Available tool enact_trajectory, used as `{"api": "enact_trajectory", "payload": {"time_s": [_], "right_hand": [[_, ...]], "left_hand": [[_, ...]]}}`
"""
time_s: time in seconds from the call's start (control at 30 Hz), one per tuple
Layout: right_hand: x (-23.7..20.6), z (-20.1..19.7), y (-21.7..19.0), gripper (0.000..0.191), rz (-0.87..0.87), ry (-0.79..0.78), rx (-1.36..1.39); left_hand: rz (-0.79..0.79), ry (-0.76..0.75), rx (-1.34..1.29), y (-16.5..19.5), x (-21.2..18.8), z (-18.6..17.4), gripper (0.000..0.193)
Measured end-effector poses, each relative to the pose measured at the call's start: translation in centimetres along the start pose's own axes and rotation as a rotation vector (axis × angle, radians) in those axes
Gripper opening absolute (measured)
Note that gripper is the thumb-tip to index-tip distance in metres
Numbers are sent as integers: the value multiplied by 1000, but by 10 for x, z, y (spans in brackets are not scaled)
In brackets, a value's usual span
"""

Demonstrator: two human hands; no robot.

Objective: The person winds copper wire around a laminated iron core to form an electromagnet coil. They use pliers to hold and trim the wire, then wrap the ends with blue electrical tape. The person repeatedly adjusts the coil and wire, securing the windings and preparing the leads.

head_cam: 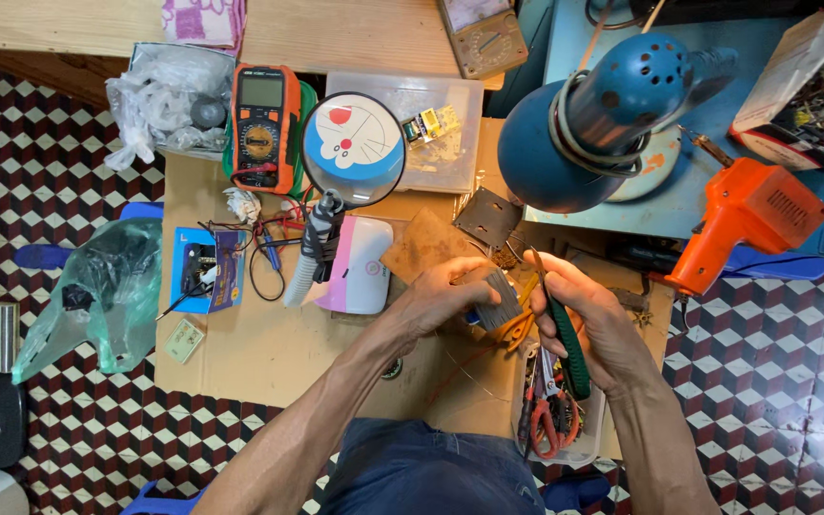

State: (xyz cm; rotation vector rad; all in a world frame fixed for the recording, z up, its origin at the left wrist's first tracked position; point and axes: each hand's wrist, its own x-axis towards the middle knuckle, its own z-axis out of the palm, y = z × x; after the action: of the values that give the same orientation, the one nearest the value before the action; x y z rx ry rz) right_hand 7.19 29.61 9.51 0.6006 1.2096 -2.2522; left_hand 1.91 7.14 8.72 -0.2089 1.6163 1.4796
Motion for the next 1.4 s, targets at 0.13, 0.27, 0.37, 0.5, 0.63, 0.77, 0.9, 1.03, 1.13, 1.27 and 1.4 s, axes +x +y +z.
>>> {"api": "enact_trajectory", "payload": {"time_s": [0.13,0.27,0.37,0.5,0.63,0.77,0.9,1.03,1.13,1.27,1.4], "right_hand": [[-2,-8,-13,64,30,-10,-23],[-3,-13,-18,69,85,3,-32],[-2,-17,-18,69,117,12,-42],[1,-21,-16,62,168,23,-128],[6,-22,-14,57,182,26,-141],[9,-25,-13,55,229,3,-155],[9,-29,-17,52,324,49,-227],[9,-29,-20,50,392,19,-234],[11,-29,-20,50,433,7,-243],[17,-34,-27,52,371,43,-201],[19,-44,-36,52,301,47,-224]], "left_hand": [[38,-83,-14,13,4,7,43],[-36,-129,-112,16,6,10,41],[-31,-139,-87,13,9,11,43],[57,-161,-47,8,13,12,49],[106,-183,69,4,15,9,59],[140,-197,164,-1,17,7,61],[217,-202,235,-6,18,7,62],[141,-219,278,-10,16,3,68],[153,-230,334,-13,16,0,68],[123,-248,347,-17,17,-3,72],[65,-270,273,-23,16,-3,74]]}}
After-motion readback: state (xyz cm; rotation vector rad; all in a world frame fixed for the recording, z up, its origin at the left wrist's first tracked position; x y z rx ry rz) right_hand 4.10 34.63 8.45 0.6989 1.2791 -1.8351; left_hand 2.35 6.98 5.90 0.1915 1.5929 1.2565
